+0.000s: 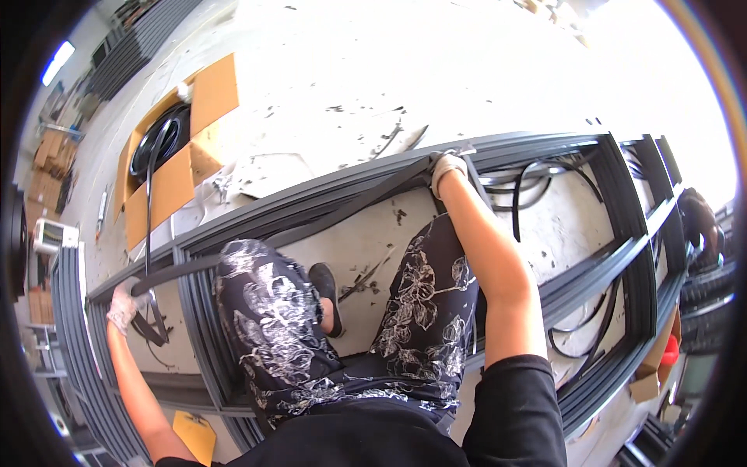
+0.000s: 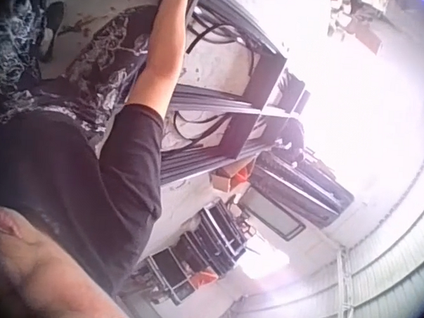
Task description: Fitting and trimming rubber gaskets into a metal frame structure.
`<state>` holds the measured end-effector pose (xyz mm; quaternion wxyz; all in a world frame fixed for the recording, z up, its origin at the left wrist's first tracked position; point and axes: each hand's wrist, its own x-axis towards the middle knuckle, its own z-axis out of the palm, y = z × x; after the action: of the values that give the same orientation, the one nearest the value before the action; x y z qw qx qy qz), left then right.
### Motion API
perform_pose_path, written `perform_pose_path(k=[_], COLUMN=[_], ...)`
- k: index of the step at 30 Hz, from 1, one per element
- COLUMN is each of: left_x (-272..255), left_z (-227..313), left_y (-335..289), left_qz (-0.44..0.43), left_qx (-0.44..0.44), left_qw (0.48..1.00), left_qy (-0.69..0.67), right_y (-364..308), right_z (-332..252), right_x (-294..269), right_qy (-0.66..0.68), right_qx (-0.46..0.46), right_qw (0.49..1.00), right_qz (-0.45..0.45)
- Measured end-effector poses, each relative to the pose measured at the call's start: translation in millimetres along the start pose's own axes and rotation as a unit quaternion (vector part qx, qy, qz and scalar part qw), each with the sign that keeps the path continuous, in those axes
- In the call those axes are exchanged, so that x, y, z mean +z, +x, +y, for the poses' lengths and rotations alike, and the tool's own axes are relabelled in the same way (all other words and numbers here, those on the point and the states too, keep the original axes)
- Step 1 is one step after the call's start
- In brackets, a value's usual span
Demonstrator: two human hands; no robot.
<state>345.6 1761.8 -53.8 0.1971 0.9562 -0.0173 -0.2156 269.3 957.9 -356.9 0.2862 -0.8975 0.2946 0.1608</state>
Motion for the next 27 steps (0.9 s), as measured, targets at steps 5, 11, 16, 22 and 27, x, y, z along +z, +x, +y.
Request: perform_pose_path(k=[5,11,16,22,27], left_x=[-16.7,-28.3,-23.8,3.7,38.2], left_z=[17.5,-29.9,-86.2,-149.9,-132.3], left_y=[-57.6,-32.5,-6.7,26.1,68.0], left_qz=[-0.107,-0.157,-0.077,0.143,0.173], left_qx=[0.001,0.020,-0.030,0.079,0.082], left_qw=[0.994,0.985,0.994,0.987,0.976], left_qy=[-0.002,-0.074,-0.071,-0.002,0.106], right_y=[-97.1,-97.4,-107.0,-52.6,-67.8], right_z=[-133.2,-138.7,-171.1,-130.7,-161.9], right_x=[-12.7,36.4,69.7,72.9,46.5], right_qy=[-0.547,0.274,0.138,-0.400,-0.499], right_qx=[-0.005,0.215,0.222,0.033,0.032], right_qw=[0.837,0.885,0.939,0.916,0.864], right_qz=[-0.019,0.308,0.225,-0.007,0.054])
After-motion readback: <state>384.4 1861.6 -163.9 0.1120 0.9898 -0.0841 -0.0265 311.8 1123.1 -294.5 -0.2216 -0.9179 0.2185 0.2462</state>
